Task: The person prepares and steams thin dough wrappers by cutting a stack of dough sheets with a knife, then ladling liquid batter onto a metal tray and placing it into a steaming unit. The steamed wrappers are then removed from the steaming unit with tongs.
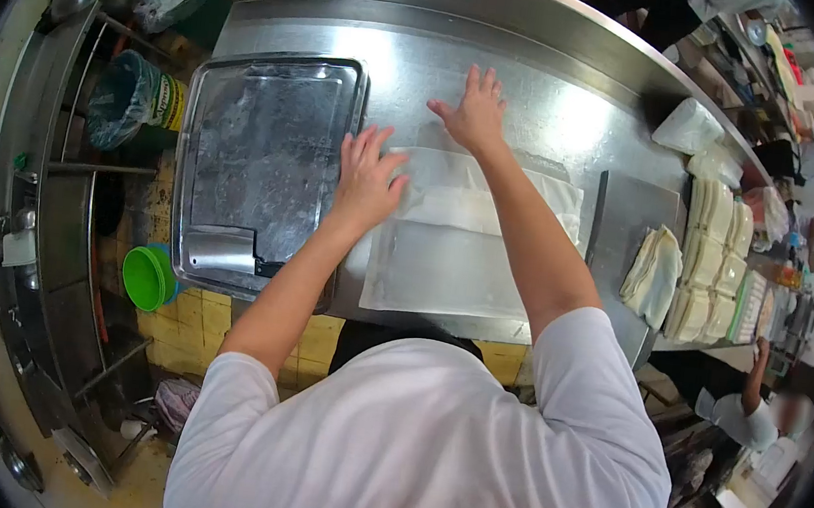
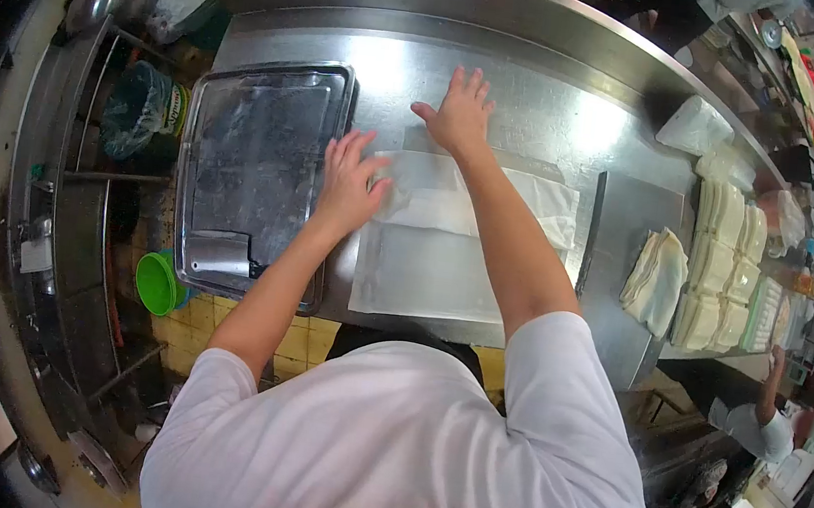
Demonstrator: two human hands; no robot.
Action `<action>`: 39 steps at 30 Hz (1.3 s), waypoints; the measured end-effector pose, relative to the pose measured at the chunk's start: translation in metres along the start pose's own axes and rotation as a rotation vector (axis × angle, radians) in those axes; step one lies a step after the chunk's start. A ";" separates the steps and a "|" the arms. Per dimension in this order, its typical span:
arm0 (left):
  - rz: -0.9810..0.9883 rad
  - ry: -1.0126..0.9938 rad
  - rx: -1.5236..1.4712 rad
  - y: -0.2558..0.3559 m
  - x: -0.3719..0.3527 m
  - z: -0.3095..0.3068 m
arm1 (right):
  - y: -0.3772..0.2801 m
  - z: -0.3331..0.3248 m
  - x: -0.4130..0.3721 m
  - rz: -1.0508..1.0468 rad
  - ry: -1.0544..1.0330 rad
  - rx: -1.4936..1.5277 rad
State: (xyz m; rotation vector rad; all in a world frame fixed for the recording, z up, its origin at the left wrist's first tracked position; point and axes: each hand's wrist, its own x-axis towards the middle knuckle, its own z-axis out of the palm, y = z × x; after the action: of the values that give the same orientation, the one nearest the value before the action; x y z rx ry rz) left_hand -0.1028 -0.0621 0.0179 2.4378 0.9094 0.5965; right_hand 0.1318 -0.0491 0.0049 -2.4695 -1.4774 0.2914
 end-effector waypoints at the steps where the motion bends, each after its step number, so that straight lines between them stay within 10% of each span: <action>1: -0.020 -0.016 0.047 0.000 0.009 0.004 | 0.000 -0.001 -0.008 -0.033 0.036 0.091; 11: -0.178 0.063 0.422 -0.019 0.105 0.026 | 0.046 -0.044 -0.168 0.059 0.160 0.559; 17: 0.160 -0.333 -0.104 0.008 0.024 -0.001 | 0.084 -0.057 -0.244 0.109 0.160 0.450; 29: 0.222 0.160 0.010 0.061 0.002 -0.016 | 0.118 -0.043 -0.202 -0.016 0.319 -0.001; 39: 0.241 -0.164 0.057 0.089 -0.103 -0.044 | 0.186 -0.076 -0.308 0.003 0.247 -0.023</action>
State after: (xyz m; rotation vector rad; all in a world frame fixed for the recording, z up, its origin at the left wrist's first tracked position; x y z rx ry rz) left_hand -0.1540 -0.1807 0.0789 2.6239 0.5793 0.4485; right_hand 0.1653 -0.4142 0.0323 -2.4222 -1.3803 -0.0298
